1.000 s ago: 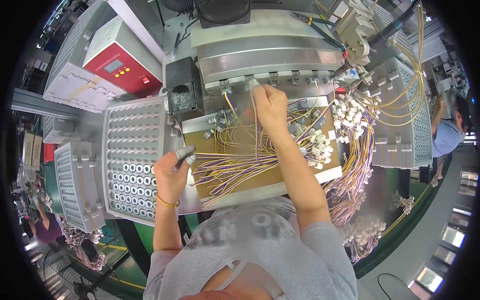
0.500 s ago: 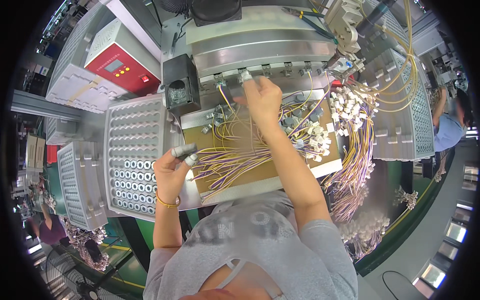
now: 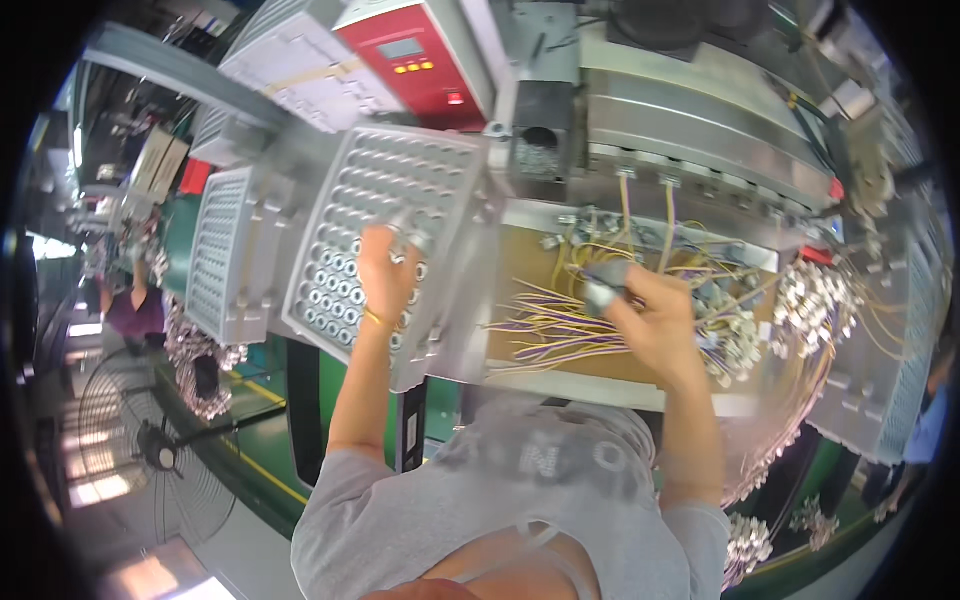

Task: The person takes metal components from a tray and attaches them onto wire connectors by hand. The person then inserts the wire connectors into a machine, presses a button to operate the machine, and removes the assembled wire harnesses.

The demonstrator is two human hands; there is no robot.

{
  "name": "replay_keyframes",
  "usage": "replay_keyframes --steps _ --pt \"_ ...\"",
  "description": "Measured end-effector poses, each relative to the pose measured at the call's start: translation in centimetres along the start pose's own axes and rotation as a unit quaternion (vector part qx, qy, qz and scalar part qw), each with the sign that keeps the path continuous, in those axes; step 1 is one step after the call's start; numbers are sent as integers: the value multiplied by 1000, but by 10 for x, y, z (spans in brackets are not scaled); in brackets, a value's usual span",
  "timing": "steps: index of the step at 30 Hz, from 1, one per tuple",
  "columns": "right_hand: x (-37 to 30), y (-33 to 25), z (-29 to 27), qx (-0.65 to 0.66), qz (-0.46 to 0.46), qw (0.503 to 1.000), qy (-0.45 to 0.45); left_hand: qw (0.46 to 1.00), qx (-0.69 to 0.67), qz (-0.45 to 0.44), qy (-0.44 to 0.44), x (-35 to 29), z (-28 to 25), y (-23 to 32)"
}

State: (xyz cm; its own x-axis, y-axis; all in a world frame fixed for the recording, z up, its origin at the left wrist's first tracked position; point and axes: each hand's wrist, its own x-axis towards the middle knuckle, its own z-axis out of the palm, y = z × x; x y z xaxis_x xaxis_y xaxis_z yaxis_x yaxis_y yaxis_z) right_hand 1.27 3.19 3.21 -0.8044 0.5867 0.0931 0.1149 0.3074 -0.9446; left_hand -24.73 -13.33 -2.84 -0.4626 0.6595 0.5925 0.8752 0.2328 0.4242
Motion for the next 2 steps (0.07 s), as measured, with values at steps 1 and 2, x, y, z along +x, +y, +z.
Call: replay_keyframes --steps 1,2 --pt "0 -1 -4 23 26 999 2 985 165 -57 -4 -13 -5 -46" --pt "-1 -5 -6 44 54 998 6 947 316 -47 44 -20 -13 -80"
